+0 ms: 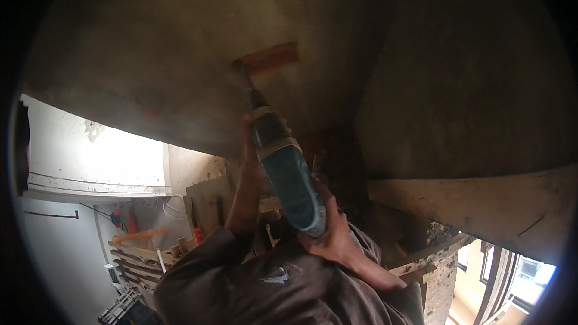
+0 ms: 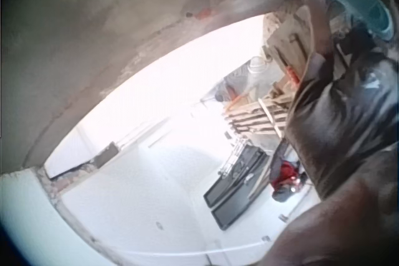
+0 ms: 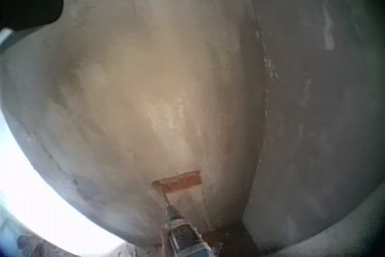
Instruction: The person uses a corded rotary hammer drill to create a rectangular hole in a concrete ceiling. They repeatedly position the drill, activate it, and remove debris as the hole deepens.
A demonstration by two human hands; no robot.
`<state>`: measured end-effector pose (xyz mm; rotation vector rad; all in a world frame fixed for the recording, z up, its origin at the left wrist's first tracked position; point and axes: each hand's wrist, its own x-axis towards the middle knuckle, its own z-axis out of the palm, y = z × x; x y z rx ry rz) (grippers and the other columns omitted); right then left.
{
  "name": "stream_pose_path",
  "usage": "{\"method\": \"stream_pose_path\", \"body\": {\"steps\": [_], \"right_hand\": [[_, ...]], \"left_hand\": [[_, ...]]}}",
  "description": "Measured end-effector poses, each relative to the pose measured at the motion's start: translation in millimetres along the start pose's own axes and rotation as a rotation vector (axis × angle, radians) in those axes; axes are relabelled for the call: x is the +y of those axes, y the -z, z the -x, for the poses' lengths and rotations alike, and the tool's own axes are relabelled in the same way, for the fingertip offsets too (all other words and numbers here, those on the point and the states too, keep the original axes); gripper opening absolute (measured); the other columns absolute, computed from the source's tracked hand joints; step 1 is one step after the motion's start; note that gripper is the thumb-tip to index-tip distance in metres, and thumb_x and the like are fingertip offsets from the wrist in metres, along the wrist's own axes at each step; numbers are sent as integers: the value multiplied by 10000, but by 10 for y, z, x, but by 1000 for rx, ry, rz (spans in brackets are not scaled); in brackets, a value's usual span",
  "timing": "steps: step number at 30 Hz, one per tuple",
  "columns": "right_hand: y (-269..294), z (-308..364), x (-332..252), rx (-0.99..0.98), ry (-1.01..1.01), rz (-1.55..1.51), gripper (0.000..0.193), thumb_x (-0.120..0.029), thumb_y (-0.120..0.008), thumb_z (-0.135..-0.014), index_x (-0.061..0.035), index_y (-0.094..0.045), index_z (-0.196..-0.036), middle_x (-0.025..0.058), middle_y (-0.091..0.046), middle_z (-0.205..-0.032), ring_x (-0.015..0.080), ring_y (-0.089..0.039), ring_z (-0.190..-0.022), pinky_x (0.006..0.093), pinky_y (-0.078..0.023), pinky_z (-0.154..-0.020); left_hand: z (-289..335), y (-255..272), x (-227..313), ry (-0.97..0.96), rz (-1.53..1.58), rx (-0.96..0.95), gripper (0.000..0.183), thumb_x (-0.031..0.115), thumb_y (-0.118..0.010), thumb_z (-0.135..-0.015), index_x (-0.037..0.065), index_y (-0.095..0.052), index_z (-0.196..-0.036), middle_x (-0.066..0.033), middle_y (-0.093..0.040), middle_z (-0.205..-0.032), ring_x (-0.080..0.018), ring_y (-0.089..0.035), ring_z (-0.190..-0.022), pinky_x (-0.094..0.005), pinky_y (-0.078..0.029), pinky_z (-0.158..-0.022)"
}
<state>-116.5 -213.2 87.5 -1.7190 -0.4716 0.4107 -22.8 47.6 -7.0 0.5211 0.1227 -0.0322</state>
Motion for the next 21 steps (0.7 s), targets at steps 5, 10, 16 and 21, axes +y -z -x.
{"method": "stream_pose_path", "body": {"steps": [5, 10, 16, 21], "right_hand": [[310, 145, 11, 72, -9, -263, 853, -34, -657, -719, 7, -284, -1484, 171, -540, -1308, 246, -577, -1179, 369, -448, -1023], [502, 115, 266, 120, -135, -302, 601, -14, -670, -738, -3, -446, -1296, 126, -599, -1159, 199, -597, -1062, 348, -469, -947], [747, -178, 350, 202, -223, -182, 566, -57, -783, -744, -4, -526, -1245, 111, -645, -1114, 197, -641, -976, 324, -516, -872], [1247, -404, 93, 163, -273, -267, 619, -56, -822, -720, 33, -501, -1242, 127, -673, -961, 203, -682, -820, 345, -568, -722]], "left_hand": [[-72, -289, -200, -18, -54, 212, 598, 544, -607, -938, 68, -535, -1293, -132, -642, -1173, -287, -643, -1089, -447, -528, -978], [-230, -623, -229, -16, -176, 283, 659, 496, -661, -923, 59, -472, -1379, -135, -596, -1288, -282, -591, -1187, -415, -474, -1052], [-536, -607, -73, 97, -28, 213, 674, 259, -695, -929, 34, -368, -1474, -156, -540, -1371, -274, -570, -1232, -380, -459, -1056], [-751, -892, -130, -20, -117, 309, 639, 310, -666, -934, 60, -395, -1455, -131, -540, -1366, -258, -563, -1231, -354, -453, -1054]]}}
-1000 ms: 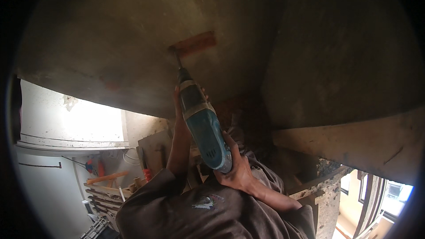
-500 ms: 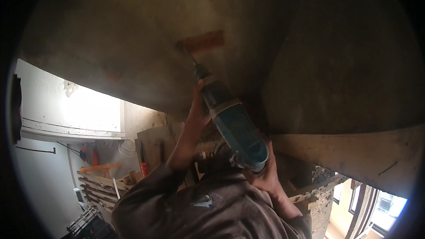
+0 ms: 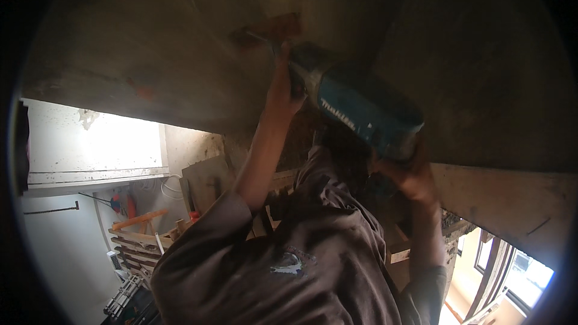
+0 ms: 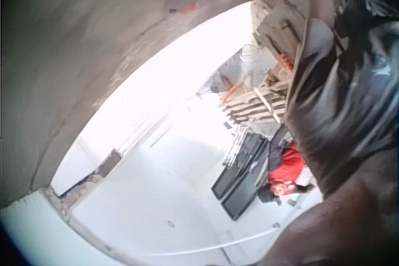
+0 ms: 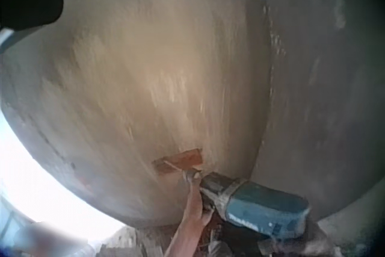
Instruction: The person uses a corded rotary hammer drill to create a rectangular hole in a concrete ceiling. They repeatedly position the drill, activate it, and remove debris as the hole deepens.
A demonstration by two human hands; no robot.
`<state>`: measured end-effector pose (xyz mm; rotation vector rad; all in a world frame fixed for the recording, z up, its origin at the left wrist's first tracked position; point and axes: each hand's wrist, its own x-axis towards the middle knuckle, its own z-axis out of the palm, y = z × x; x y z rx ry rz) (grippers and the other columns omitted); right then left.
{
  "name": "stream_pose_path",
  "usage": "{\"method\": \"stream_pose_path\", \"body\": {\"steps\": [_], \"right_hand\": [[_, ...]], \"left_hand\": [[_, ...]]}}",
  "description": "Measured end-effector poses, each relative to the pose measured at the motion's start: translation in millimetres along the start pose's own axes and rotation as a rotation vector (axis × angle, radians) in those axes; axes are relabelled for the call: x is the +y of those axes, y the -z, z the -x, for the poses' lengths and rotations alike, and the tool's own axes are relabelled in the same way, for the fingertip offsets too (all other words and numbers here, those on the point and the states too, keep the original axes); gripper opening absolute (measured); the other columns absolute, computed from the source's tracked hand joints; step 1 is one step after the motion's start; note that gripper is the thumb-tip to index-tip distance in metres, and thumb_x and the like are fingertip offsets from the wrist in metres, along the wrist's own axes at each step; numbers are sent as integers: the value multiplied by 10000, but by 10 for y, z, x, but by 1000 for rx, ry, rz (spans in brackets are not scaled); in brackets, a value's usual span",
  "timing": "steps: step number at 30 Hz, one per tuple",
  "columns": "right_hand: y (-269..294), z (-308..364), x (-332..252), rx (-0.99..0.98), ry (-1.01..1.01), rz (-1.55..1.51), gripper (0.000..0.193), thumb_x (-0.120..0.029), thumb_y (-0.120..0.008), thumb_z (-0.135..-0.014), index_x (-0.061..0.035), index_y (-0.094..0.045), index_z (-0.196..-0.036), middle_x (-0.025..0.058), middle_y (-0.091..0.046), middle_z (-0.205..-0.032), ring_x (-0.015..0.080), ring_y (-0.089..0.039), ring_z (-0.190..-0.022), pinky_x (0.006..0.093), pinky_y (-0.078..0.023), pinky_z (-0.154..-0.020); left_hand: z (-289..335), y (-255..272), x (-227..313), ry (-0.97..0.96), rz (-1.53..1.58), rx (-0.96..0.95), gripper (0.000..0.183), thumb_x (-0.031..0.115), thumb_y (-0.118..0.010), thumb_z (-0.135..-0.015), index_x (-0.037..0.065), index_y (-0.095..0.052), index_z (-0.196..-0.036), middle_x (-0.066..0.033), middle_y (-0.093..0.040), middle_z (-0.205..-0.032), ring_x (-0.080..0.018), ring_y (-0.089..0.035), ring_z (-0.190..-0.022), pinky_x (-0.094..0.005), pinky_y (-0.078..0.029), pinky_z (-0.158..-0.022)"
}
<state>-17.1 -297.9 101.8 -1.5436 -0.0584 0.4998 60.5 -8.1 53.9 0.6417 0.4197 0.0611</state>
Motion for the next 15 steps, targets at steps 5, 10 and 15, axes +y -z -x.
{"method": "stream_pose_path", "body": {"steps": [5, 10, 15], "right_hand": [[270, -518, -358, -175, 65, -81, 642, -51, -824, -698, 51, -499, -1242, 117, -671, -890, 207, -683, -734, 368, -570, -618], [523, -807, -411, -249, -13, -110, 749, 11, -782, -697, 47, -434, -1358, 164, -670, -958, 230, -687, -819, 347, -563, -694], [-11, -72, -235, -181, 88, -141, 793, 37, -718, -727, 26, -365, -1437, 195, -634, -1167, 285, -658, -1053, 380, -537, -908]], "left_hand": [[-195, -286, 70, -24, -52, 77, 592, 460, -597, -963, 87, -462, -1403, -83, -546, -1356, -235, -544, -1235, -337, -453, -1044], [-214, -435, 75, -80, 53, -43, 546, 500, -545, -991, 108, -500, -1368, -69, -588, -1287, -201, -601, -1116, -334, -508, -953], [59, -96, -40, -118, 23, -119, 569, 519, -544, -985, 98, -502, -1366, -78, -602, -1262, -223, -624, -1089, -367, -532, -927]]}}
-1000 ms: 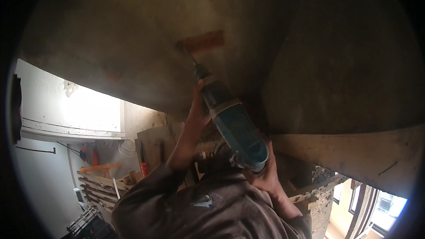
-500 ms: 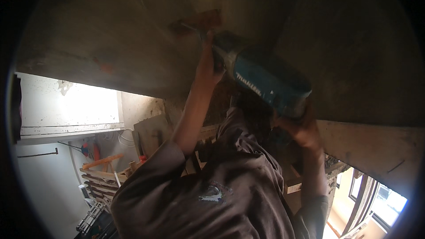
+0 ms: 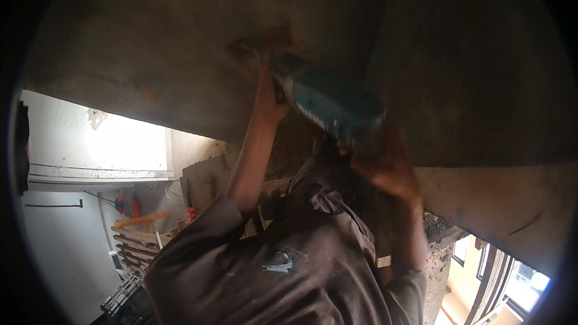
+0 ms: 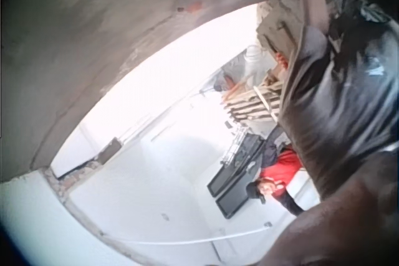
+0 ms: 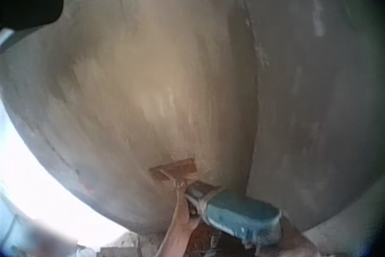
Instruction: The person uses a corded rotary hammer drill to create a rectangular hole in a concrete ceiling. They repeatedly position the drill, activate it, and remove debris as the hole deepens.
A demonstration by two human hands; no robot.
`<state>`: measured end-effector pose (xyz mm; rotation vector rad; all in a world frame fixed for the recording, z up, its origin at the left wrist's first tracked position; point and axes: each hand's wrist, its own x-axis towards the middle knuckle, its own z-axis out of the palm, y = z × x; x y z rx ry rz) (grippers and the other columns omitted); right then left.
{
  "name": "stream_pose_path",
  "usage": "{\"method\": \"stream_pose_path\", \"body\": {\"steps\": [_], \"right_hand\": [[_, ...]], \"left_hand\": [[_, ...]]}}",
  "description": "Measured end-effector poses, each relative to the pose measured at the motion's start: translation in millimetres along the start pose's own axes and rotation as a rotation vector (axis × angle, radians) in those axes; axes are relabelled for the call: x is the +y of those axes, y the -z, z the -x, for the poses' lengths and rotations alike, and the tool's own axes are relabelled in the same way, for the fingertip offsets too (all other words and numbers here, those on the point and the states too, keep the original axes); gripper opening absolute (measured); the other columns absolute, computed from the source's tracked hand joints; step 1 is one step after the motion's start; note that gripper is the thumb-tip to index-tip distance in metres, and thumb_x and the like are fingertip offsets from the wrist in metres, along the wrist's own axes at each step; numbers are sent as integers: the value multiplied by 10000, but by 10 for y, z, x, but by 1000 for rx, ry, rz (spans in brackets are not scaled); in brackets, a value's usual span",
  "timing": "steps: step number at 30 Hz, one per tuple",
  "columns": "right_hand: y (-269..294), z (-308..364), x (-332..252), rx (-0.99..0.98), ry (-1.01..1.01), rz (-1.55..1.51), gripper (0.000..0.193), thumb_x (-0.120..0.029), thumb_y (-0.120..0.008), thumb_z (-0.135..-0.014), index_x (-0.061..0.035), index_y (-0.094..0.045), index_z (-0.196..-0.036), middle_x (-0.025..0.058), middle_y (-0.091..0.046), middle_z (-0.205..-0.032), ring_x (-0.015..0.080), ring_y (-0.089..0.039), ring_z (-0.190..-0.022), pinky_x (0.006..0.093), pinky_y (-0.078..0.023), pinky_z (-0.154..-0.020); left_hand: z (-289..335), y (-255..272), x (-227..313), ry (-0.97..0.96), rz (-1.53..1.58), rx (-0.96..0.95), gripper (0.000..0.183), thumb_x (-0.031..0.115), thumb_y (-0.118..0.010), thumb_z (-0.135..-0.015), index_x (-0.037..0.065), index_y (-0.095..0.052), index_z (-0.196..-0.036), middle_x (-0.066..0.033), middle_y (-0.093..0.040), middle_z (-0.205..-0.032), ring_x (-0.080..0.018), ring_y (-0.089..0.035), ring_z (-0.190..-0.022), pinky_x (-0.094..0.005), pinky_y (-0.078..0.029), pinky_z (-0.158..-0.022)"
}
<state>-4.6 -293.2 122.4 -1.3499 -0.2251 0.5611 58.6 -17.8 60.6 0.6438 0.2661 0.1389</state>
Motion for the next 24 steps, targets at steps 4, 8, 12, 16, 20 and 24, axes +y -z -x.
{"method": "stream_pose_path", "body": {"steps": [4, 8, 12, 16, 20, 24], "right_hand": [[-155, 368, 513, 68, 32, 178, 804, -10, -713, -731, 34, -349, -1446, 185, -620, -1200, 278, -620, -1122, 387, -486, -982], [-461, 445, 690, 42, 130, 244, 763, -21, -717, -715, 39, -384, -1399, 156, -620, -1192, 235, -607, -1104, 354, -462, -977], [-731, 428, 747, 50, 151, 203, 767, -42, -699, -710, 24, -368, -1399, 162, -636, -1157, 237, -631, -1064, 355, -479, -957], [-950, 355, 780, 46, 193, 305, 811, -56, -673, -720, -10, -323, -1450, 187, -636, -1176, 279, -646, -1113, 382, -485, -979], [-1085, 315, 665, 40, 226, 331, 872, -55, -685, -721, -27, -281, -1494, 206, -611, -1254, 313, -608, -1210, 399, -458, -1031], [-1080, 325, 611, 39, 241, 308, 892, -50, -701, -715, -30, -275, -1498, 209, -580, -1299, 303, -578, -1245, 406, -440, -1049]], "left_hand": [[303, 318, -56, 34, -217, 123, 625, 506, -593, -951, 87, -471, -1398, -99, -588, -1316, -231, -579, -1216, -361, -501, -973], [422, 559, -72, 82, -129, 122, 616, 509, -600, -948, 70, -492, -1367, -111, -597, -1290, -253, -594, -1182, -385, -509, -976], [559, 701, 9, -138, -308, -111, 608, 527, -599, -948, 67, -518, -1338, -128, -620, -1240, -263, -614, -1143, -413, -507, -997], [554, 803, 73, -191, -243, -140, 604, 543, -602, -943, 62, -538, -1302, -138, -644, -1172, -281, -640, -1088, -432, -520, -987], [358, 982, 203, 163, 118, -72, 595, 544, -603, -942, 57, -545, -1279, -142, -648, -1147, -295, -648, -1069, -446, -528, -980], [350, 935, 213, 153, 99, -63, 610, 549, -611, -936, 55, -533, -1285, -140, -640, -1158, -293, -642, -1086, -448, -522, -991]]}}
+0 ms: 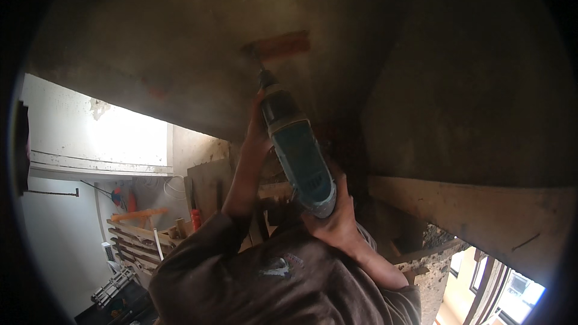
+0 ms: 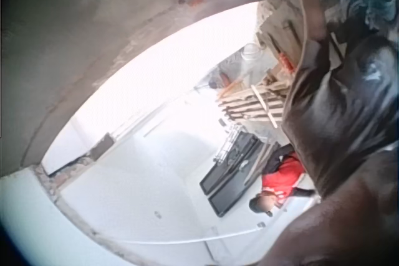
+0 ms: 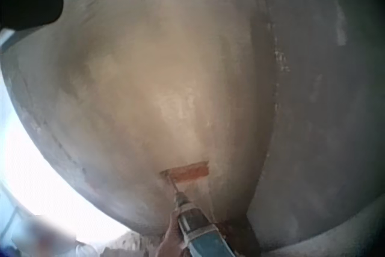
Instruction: The person uses a corded rotary hammer drill to create a rectangular hole in a concrete ceiling. They repeatedly position the drill, activate it, and remove debris as the hole deepens.
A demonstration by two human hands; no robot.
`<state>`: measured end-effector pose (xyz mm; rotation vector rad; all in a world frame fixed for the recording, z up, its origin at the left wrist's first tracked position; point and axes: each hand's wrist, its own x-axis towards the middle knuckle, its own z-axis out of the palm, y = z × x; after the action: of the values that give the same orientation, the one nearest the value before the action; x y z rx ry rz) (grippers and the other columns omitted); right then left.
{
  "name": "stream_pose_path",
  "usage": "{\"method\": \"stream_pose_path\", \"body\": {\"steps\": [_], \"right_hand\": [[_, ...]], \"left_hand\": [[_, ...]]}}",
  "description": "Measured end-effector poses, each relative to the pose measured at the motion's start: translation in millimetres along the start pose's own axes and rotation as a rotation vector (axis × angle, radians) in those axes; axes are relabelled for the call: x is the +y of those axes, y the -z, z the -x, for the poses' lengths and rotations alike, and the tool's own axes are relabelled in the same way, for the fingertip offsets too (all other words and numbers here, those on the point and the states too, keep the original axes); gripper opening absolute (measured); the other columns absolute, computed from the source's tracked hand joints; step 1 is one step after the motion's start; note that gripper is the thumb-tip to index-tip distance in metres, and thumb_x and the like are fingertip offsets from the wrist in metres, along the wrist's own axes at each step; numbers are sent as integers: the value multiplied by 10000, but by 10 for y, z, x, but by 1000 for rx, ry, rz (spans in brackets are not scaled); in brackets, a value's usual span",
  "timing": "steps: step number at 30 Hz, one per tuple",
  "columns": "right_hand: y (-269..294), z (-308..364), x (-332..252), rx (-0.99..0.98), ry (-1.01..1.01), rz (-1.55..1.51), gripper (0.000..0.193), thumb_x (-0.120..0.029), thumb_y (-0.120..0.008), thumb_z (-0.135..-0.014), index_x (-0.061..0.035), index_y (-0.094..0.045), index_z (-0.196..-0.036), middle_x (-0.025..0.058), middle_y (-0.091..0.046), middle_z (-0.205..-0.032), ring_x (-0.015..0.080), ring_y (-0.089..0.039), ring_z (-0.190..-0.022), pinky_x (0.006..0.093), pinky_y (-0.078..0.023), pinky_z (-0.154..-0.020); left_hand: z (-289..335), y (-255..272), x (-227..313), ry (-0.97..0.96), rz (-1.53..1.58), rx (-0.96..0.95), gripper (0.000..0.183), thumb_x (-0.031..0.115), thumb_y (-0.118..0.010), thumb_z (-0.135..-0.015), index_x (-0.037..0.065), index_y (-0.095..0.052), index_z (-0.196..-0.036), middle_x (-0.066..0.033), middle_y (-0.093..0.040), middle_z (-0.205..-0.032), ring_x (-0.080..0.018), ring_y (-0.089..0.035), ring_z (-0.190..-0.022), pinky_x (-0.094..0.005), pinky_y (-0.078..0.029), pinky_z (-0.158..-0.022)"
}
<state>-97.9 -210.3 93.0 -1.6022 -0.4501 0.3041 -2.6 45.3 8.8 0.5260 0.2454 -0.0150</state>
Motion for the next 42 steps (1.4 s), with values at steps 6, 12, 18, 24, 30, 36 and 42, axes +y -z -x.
{"method": "stream_pose_path", "body": {"steps": [6, 12, 18, 24, 30, 36, 42], "right_hand": [[131, 178, 20, 16, -23, -13, 874, -21, -673, -708, -33, -293, -1495, 173, -573, -1275, 246, -570, -1193, 375, -437, -1022], [144, 232, 114, 79, -108, -133, 816, -6, -647, -708, -18, -338, -1463, 139, -576, -1222, 205, -571, -1132, 333, -448, -988], [291, -14, 161, 53, -231, -72, 656, -27, -685, -735, -2, -437, -1342, 134, -600, -1193, 191, -590, -1125, 322, -468, -956], [520, -78, 119, 114, -184, -68, 405, -35, -716, -792, 11, -561, -1163, 109, -680, -972, 165, -655, -830, 318, -538, -724], [559, 114, 5, 102, -219, -168, 466, -12, -647, -760, 23, -543, -1213, 121, -671, -962, 185, -663, -813, 317, -541, -703], [637, 144, 162, 42, -230, -249, 465, 64, -607, -753, 28, -528, -1210, 129, -682, -979, 194, -683, -878, 316, -561, -727], [567, -123, 139, 134, -249, -245, 384, 48, -614, -740, 36, -567, -1121, 109, -672, -866, 180, -669, -771, 309, -555, -689]], "left_hand": [[118, -195, -183, 7, -92, 163, 646, 533, -624, -932, 42, -485, -1328, -130, -619, -1210, -274, -620, -1132, -425, -513, -993], [-20, -68, -243, 23, -149, 115, 638, 525, -629, -930, 46, -490, -1327, -159, -615, -1197, -298, -626, -1102, -444, -511, -991], [-210, -202, -141, -16, -134, 160, 631, 509, -624, -941, 34, -487, -1334, -163, -617, -1209, -298, -627, -1105, -449, -509, -995], [-226, -483, -146, 6, -122, 186, 616, 508, -615, -949, 57, -483, -1348, -132, -601, -1244, -268, -615, -1131, -416, -520, -981], [-132, -342, -412, 98, -201, 250, 591, 505, -599, -952, 43, -520, -1313, -86, -618, -1160, -209, -627, -1007, -350, -500, -840], [-103, -541, -424, -1, -265, 315, 608, 541, -627, -912, 12, -587, -1210, -37, -649, -978, -121, -636, -770, -267, -436, -539], [-348, -418, -297, 6, -265, 312, 611, 518, -646, -913, -10, -584, -1212, -43, -648, -1007, -125, -649, -807, -270, -461, -580]]}}
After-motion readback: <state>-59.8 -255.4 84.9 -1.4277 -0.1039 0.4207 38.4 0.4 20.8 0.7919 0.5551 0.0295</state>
